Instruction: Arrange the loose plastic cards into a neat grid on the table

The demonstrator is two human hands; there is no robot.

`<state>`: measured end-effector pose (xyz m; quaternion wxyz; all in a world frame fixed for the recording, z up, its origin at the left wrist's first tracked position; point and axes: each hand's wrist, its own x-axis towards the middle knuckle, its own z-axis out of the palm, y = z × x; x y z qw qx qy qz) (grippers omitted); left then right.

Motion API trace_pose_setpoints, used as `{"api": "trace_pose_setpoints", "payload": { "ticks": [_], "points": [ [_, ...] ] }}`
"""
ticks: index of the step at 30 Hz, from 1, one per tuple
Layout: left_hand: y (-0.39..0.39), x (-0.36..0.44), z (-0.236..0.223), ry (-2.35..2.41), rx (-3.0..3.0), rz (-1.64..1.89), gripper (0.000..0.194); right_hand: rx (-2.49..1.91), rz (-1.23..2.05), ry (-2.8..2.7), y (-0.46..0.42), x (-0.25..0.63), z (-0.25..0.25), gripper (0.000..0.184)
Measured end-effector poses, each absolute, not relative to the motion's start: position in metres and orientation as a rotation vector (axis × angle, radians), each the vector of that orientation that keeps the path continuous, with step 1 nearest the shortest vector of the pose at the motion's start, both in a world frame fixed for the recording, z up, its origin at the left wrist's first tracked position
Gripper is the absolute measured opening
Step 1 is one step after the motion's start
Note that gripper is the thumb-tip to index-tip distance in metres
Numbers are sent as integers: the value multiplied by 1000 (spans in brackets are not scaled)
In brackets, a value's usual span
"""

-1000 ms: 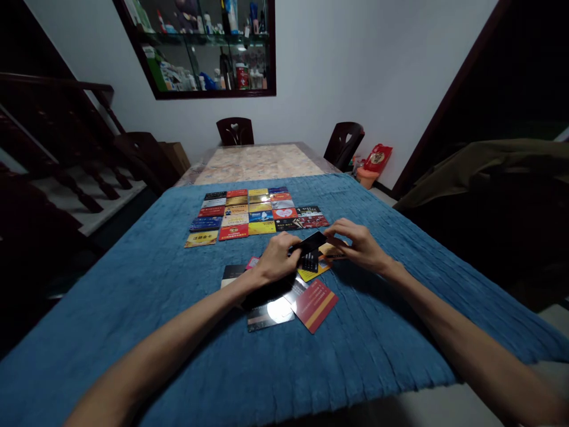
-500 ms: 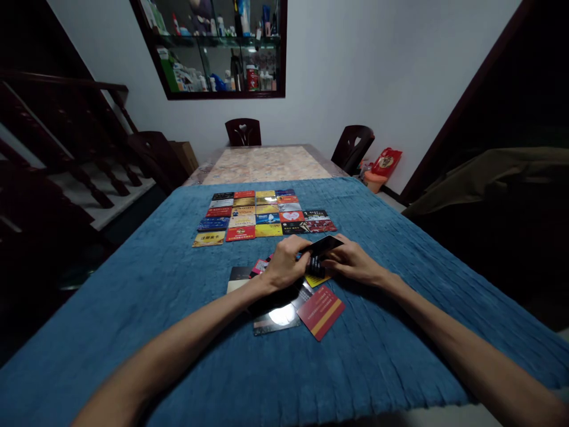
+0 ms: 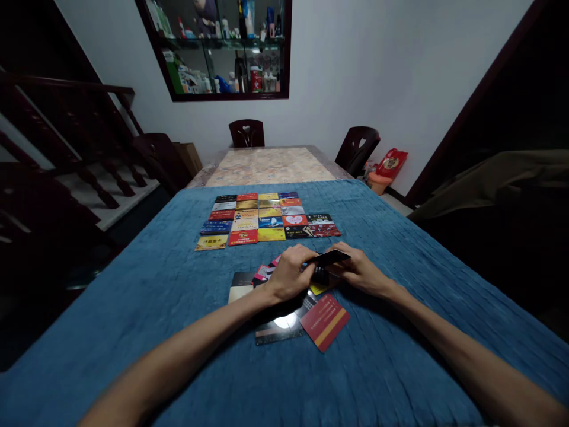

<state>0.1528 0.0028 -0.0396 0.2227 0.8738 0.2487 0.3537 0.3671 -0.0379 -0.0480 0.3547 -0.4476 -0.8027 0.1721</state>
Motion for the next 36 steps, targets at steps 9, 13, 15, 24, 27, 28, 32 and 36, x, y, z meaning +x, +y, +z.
{"api": "trace_pose_setpoints", "payload": {
  "ticks": [9, 13, 15, 24, 27, 28, 32, 36],
  "points": [
    [2, 152, -38, 686, 2412, 973, 20, -1127, 435, -2021, -39, 368, -45, 19],
    [4, 151, -38, 664, 2394, 1021, 19, -1142, 371, -2003, -39, 370, -44, 21],
    [5, 151, -39, 653, 2384, 1055, 18, -1133, 324, -2007, -39, 371, -43, 21],
    [7, 151, -42, 639, 2332, 1196, 16, -1045, 95, -2013, -37, 375, -41, 11],
    [6, 150, -41, 646, 2335, 1210, 14, -1049, 59, -2027, -37, 378, -40, 11],
    [6, 150, -41, 645, 2341, 1203, 15, -1049, 50, -2032, -37, 378, -40, 10],
    [7, 149, -42, 639, 2354, 1176, 22, -1055, 37, -2044, -38, 380, -39, 12],
    [9, 148, -42, 656, 2352, 1188, 35, -1057, 36, -2050, -39, 380, -39, 11]
  ]
}}
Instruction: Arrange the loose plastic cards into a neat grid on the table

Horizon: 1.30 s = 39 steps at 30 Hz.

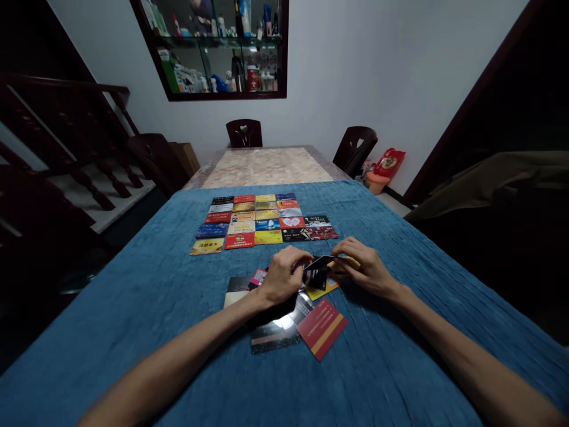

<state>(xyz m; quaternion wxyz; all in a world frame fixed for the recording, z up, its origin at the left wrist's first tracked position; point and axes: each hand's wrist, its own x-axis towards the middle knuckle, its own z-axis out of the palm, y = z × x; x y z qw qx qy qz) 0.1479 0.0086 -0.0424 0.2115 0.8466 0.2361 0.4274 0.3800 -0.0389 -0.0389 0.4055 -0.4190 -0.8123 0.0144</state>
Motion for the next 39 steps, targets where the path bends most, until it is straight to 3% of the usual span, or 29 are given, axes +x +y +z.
{"api": "trace_pose_setpoints", "payload": {
  "ticks": [7, 19, 39],
  "points": [
    [10, 147, -42, 686, 2360, 1168, 43, -1059, 29, -2063, -39, 381, -40, 13],
    [7, 146, -37, 686, 2471, 1054, 21, -1069, 25, -2085, -37, 384, -42, 13],
    [18, 144, -42, 788, 2518, 1037, 19, -1089, -125, -2097, -34, 377, -51, 20]
  ]
}}
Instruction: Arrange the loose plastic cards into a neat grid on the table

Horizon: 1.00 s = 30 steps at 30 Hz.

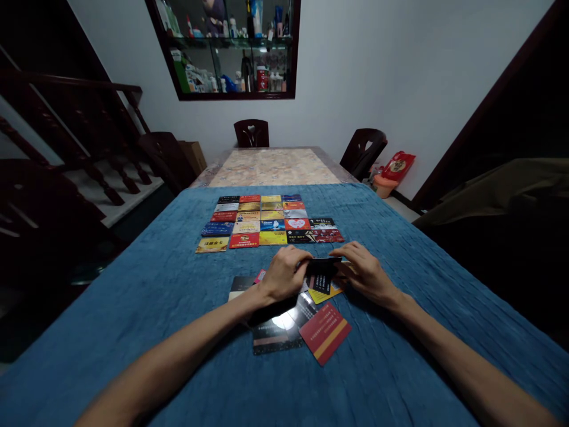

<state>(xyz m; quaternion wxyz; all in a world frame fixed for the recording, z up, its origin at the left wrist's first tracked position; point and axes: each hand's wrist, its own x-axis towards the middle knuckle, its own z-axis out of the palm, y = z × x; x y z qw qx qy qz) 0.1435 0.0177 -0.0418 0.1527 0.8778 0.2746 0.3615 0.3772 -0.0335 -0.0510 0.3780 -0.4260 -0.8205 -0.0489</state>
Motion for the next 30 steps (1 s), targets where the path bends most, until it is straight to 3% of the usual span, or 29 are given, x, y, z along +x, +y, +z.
{"api": "trace_pose_setpoints", "payload": {
  "ticks": [10, 30],
  "points": [
    [26, 141, -41, 837, 2455, 1165, 19, -1201, -510, -2172, -37, 367, -58, 54],
    [33, 138, -42, 843, 2433, 1171, 21, -1180, -639, -2129, -38, 367, -57, 48]
  ]
}}
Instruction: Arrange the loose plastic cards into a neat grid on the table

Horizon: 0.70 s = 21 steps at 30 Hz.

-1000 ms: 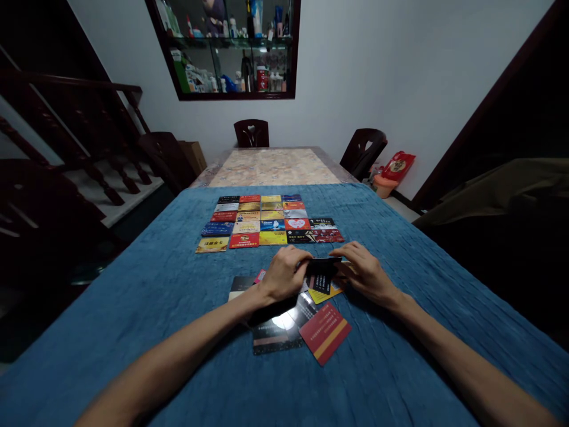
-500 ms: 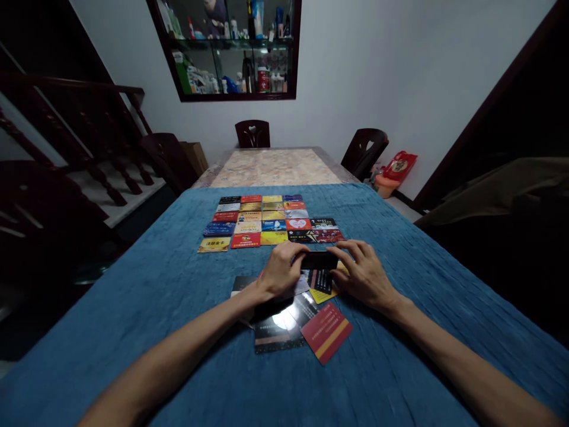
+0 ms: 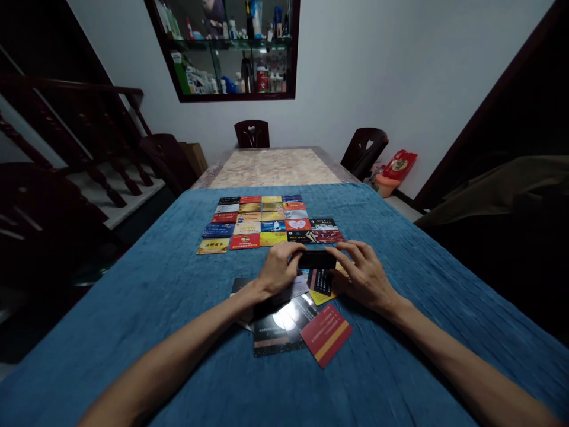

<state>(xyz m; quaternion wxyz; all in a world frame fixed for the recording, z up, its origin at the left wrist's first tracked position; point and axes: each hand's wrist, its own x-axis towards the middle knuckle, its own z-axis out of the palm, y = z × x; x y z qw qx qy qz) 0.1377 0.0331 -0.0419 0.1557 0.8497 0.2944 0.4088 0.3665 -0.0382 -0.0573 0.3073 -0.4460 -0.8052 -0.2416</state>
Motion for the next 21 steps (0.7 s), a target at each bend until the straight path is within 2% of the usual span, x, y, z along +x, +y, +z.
{"api": "trace_pose_setpoints", "payload": {
  "ticks": [7, 13, 21],
  "points": [
    [33, 134, -44, 806, 2519, 1166, 36, -1185, -516, -2099, -38, 369, -54, 58],
    [30, 133, -39, 753, 2724, 1001, 46, -1181, -489, -2113, -38, 370, -49, 57],
    [32, 133, -37, 673, 2872, 950, 56, -1172, -491, -2133, -37, 373, -47, 54]
  ]
}}
